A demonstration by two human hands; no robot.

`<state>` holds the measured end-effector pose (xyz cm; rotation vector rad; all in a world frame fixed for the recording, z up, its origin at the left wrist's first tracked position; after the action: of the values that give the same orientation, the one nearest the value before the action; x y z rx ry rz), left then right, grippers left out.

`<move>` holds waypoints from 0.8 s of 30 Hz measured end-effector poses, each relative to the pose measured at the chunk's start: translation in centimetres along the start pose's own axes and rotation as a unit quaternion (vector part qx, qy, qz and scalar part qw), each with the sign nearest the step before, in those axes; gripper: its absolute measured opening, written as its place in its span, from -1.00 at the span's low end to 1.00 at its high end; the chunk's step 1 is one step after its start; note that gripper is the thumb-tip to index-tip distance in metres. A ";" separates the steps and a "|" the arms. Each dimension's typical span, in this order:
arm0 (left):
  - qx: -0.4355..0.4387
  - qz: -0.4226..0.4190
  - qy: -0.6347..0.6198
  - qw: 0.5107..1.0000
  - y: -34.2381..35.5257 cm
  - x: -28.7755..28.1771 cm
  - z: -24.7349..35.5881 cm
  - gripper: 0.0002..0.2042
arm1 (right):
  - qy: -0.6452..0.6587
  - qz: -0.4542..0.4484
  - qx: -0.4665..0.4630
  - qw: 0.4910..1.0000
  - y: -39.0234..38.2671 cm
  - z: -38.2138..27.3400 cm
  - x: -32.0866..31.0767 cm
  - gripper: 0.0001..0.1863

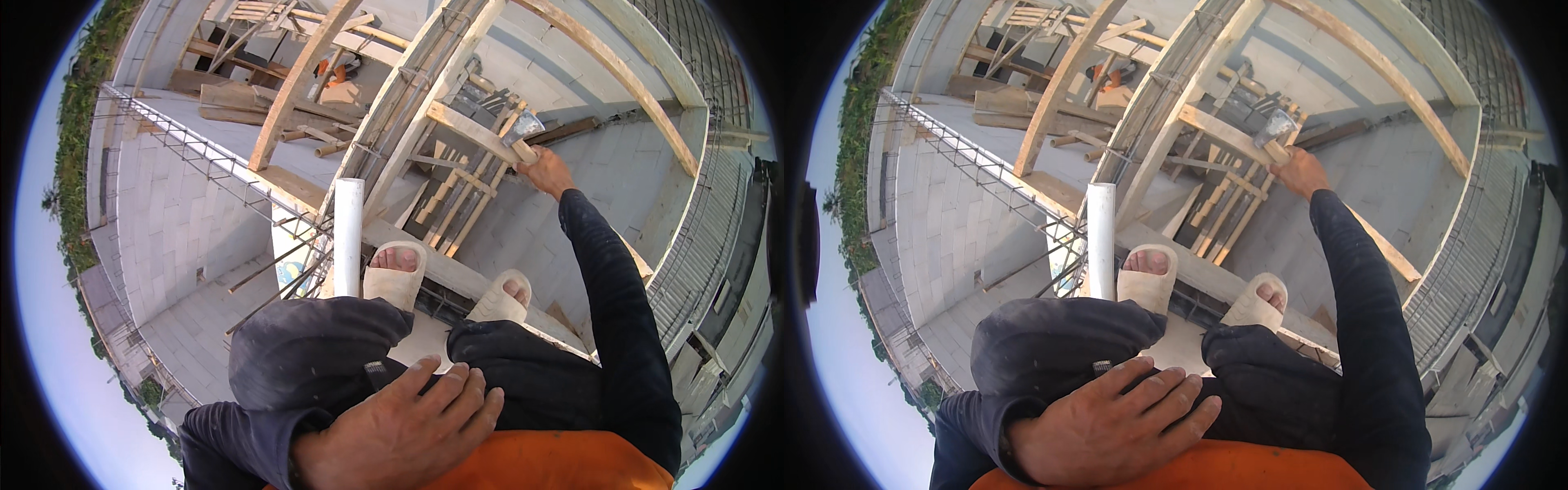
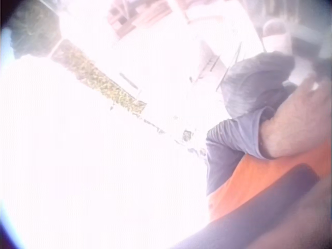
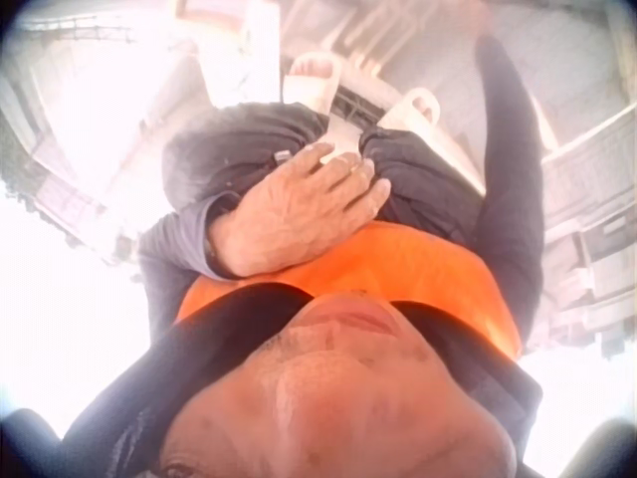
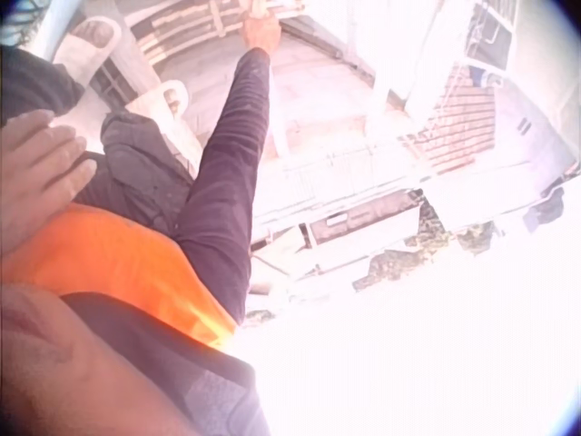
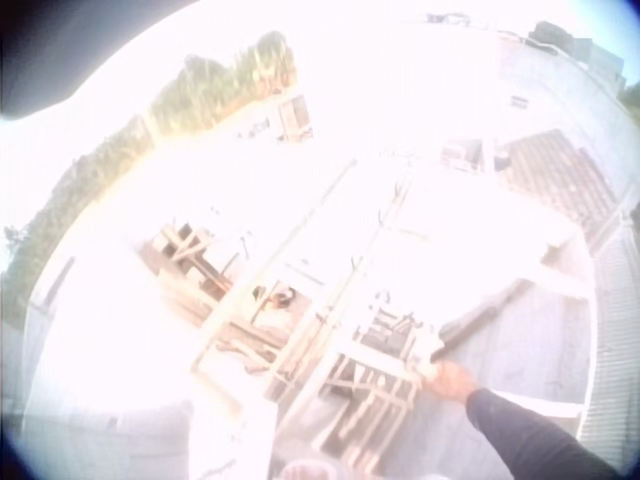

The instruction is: The person positions a piece of plywood on a wooden support structure and hammers it into place using a hammer.

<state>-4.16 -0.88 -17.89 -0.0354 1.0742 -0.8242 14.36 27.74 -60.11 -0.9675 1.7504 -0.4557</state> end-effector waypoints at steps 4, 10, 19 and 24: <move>-0.003 0.000 -0.011 1.000 0.1 0.3 0.0 -0.58 | -0.015 0.007 0.000 1.000 -0.1 -0.3 0.5 -0.15; 0.000 -0.005 -0.017 1.000 0.0 0.1 -0.4 -0.58 | 0.001 -0.016 0.010 1.000 0.3 -0.1 0.2 -0.10; -0.016 0.054 -0.042 0.998 -0.5 2.4 -0.2 -0.57 | 0.022 -0.016 0.010 1.000 0.0 -0.5 0.2 -0.13; 0.020 0.006 -0.081 0.996 -1.1 2.4 -1.5 -0.58 | -0.015 0.014 0.006 1.000 0.6 0.3 0.6 -0.18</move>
<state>-5.40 -2.61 -20.06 -0.0603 0.9041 -0.8176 14.27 27.65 -61.02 -0.9349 1.7301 -0.4311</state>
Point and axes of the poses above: each hand's wrist, its own y-axis towards the middle knuckle, its own x-axis out of the palm, z = x × y, the point moved 1 cm from there along y, towards the middle knuckle, and after that the axes turned 10 degrees about -z, right-handed, at the moved point
